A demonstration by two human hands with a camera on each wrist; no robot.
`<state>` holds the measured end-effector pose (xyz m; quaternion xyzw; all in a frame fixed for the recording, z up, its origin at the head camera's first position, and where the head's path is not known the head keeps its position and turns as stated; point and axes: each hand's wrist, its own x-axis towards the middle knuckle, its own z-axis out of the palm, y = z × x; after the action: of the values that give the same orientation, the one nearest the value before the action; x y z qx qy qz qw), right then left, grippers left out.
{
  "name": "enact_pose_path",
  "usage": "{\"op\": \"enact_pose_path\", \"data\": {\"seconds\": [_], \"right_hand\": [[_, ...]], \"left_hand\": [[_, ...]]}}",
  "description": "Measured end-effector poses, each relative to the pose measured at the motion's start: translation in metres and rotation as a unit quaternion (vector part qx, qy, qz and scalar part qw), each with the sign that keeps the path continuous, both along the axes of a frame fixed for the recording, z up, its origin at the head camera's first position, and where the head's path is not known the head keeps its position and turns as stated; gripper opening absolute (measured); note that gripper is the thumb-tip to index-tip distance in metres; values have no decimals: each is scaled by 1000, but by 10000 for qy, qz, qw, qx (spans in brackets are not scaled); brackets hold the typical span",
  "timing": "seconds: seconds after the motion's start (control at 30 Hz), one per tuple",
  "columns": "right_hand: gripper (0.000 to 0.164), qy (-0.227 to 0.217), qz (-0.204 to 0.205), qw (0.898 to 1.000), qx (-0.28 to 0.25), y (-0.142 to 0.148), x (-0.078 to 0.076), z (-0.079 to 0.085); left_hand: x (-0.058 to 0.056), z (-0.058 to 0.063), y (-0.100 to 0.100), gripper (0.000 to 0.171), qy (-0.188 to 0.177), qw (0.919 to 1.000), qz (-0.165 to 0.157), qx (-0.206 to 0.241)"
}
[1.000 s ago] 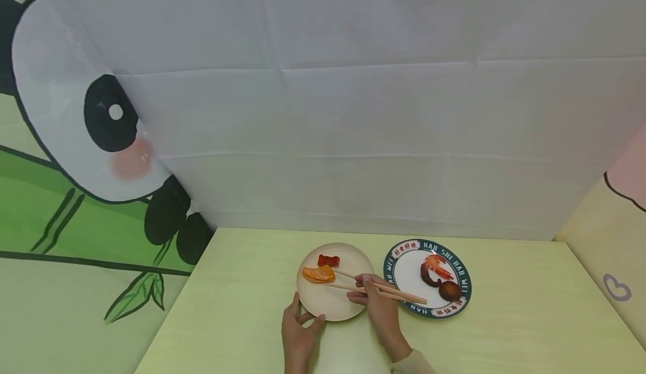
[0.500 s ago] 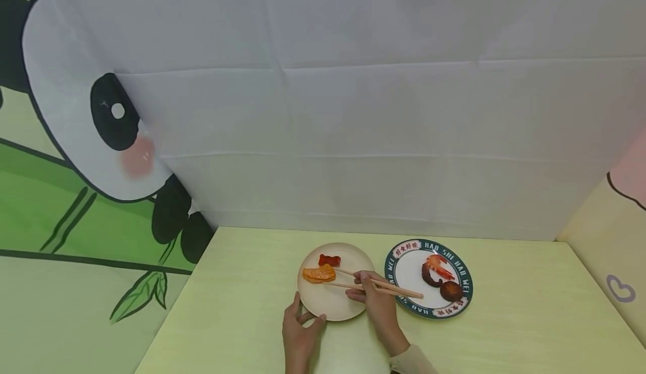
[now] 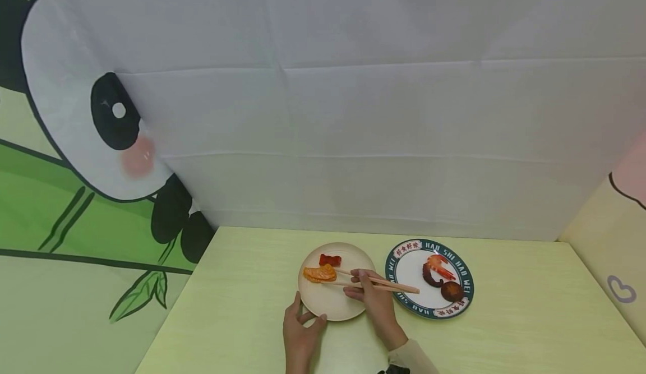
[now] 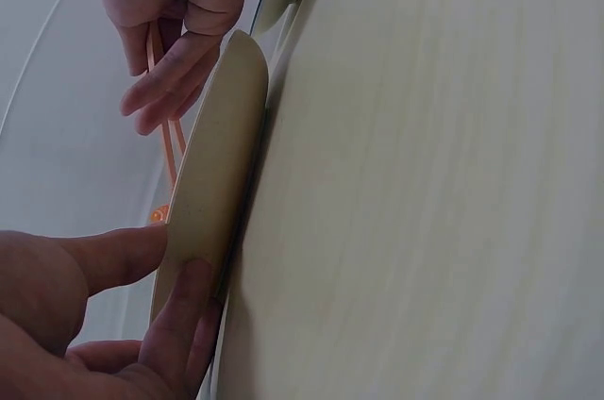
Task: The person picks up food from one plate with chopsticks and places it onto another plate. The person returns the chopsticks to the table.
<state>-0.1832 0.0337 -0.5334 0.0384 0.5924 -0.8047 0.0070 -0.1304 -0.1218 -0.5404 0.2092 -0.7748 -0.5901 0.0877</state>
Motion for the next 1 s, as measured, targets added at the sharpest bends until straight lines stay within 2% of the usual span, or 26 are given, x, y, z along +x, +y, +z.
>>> {"op": "enact_pose_path", "data": {"seconds": [0.27,0.73,1.0], "right_hand": [[41,-194,117,9997,-110,1,-5,-2],[37,-125,294,9995,24,-3,-7,-1],[38,-63,112,9998,121,-6,-8,-3]], "left_hand": [[-1,-1,0,84,-42,10000,61,-18],[0,-1,-1,84,26,10000,5,25],[1,-1,-1,83,42,10000,-12,18]]}}
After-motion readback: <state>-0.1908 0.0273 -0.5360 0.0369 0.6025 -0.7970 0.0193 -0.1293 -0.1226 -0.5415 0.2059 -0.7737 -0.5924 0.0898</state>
